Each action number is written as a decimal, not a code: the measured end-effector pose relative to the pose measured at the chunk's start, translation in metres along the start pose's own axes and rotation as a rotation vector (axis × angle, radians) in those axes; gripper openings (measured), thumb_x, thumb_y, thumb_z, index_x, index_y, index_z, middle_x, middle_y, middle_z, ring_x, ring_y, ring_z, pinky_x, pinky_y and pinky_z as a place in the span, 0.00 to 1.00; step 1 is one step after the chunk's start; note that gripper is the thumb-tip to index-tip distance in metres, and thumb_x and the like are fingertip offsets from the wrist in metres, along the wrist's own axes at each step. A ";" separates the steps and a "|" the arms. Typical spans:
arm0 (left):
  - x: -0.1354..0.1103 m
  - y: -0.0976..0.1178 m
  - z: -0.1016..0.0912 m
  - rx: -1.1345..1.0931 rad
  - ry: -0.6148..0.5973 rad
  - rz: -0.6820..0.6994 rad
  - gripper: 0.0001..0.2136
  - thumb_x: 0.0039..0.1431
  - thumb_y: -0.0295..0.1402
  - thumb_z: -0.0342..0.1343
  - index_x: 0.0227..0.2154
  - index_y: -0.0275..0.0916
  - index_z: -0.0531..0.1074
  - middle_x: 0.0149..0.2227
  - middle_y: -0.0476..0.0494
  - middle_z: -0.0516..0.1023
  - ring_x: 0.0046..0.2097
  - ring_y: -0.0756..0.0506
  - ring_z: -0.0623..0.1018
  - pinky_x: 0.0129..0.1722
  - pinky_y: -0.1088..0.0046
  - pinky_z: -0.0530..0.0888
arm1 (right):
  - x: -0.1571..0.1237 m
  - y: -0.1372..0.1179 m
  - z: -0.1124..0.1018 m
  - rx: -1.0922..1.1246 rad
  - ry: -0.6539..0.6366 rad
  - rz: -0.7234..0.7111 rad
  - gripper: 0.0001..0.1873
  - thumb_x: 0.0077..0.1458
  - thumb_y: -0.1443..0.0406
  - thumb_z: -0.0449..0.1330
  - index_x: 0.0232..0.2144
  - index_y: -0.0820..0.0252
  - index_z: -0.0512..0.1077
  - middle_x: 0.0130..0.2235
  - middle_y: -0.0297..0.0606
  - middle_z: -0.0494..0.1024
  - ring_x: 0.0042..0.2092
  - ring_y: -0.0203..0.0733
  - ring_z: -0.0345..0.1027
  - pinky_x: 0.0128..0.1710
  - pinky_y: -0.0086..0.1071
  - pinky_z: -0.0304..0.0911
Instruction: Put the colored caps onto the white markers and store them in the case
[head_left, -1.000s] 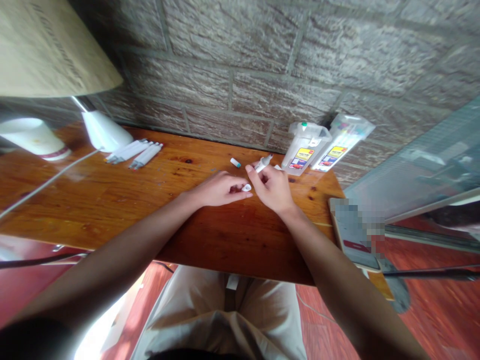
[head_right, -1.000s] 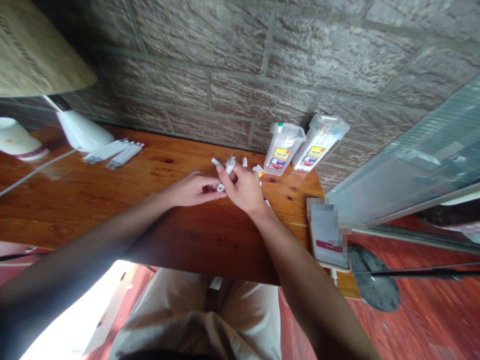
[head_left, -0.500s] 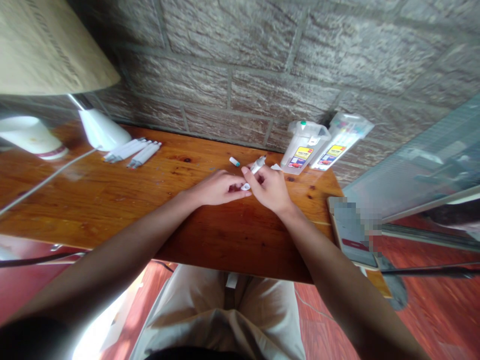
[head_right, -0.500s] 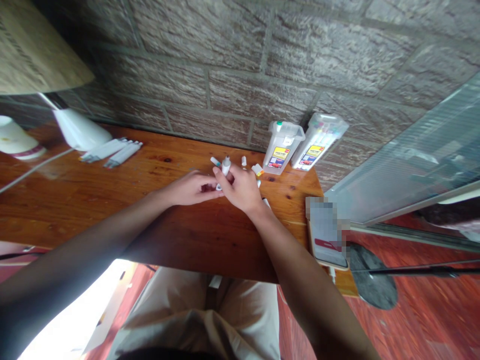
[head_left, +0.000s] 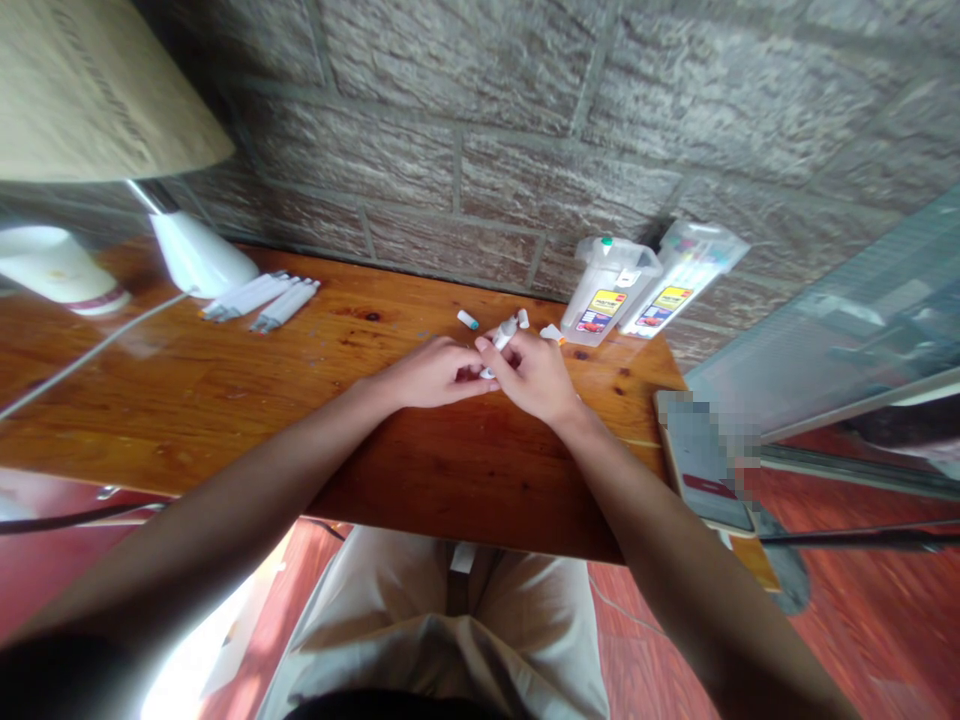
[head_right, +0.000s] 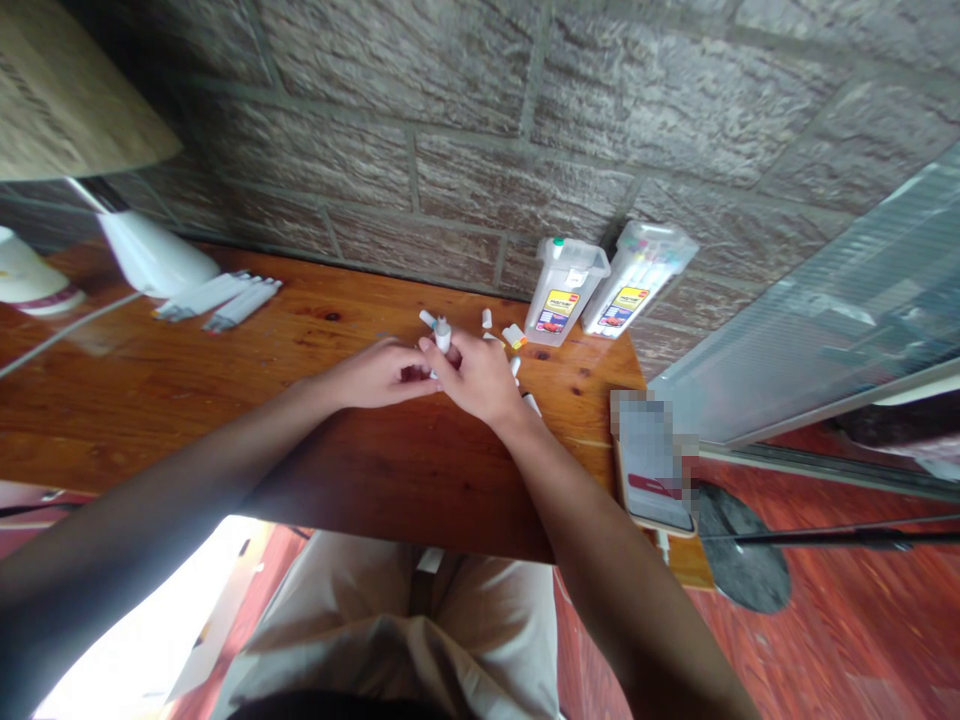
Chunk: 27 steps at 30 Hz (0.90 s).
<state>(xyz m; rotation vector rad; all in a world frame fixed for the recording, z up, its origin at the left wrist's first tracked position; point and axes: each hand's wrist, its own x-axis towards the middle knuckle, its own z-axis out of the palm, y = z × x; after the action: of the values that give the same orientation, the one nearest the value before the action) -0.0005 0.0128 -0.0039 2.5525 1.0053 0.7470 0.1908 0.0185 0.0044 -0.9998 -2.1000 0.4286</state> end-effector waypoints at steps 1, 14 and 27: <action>0.000 0.000 0.000 0.006 0.000 0.001 0.15 0.64 0.39 0.56 0.25 0.36 0.74 0.22 0.49 0.74 0.25 0.52 0.70 0.28 0.77 0.62 | 0.000 0.000 0.000 -0.005 -0.005 -0.003 0.21 0.65 0.51 0.55 0.30 0.59 0.75 0.23 0.33 0.73 0.25 0.35 0.65 0.30 0.29 0.58; -0.001 0.000 0.000 0.035 0.018 0.013 0.18 0.65 0.42 0.55 0.23 0.36 0.72 0.21 0.50 0.72 0.23 0.53 0.68 0.27 0.77 0.61 | 0.001 -0.001 -0.002 -0.027 -0.030 0.013 0.18 0.65 0.54 0.56 0.31 0.60 0.76 0.24 0.34 0.73 0.26 0.36 0.67 0.31 0.29 0.59; -0.001 0.003 0.000 0.029 0.003 -0.002 0.17 0.66 0.42 0.54 0.27 0.36 0.74 0.23 0.49 0.75 0.24 0.53 0.70 0.28 0.77 0.61 | 0.001 0.000 -0.004 -0.018 0.003 0.007 0.20 0.65 0.53 0.56 0.27 0.60 0.74 0.23 0.34 0.74 0.25 0.35 0.66 0.30 0.29 0.59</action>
<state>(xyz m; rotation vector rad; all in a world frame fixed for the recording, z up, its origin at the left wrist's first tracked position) 0.0001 0.0099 -0.0028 2.5753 1.0276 0.7408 0.1929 0.0195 0.0075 -1.0182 -2.1016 0.4122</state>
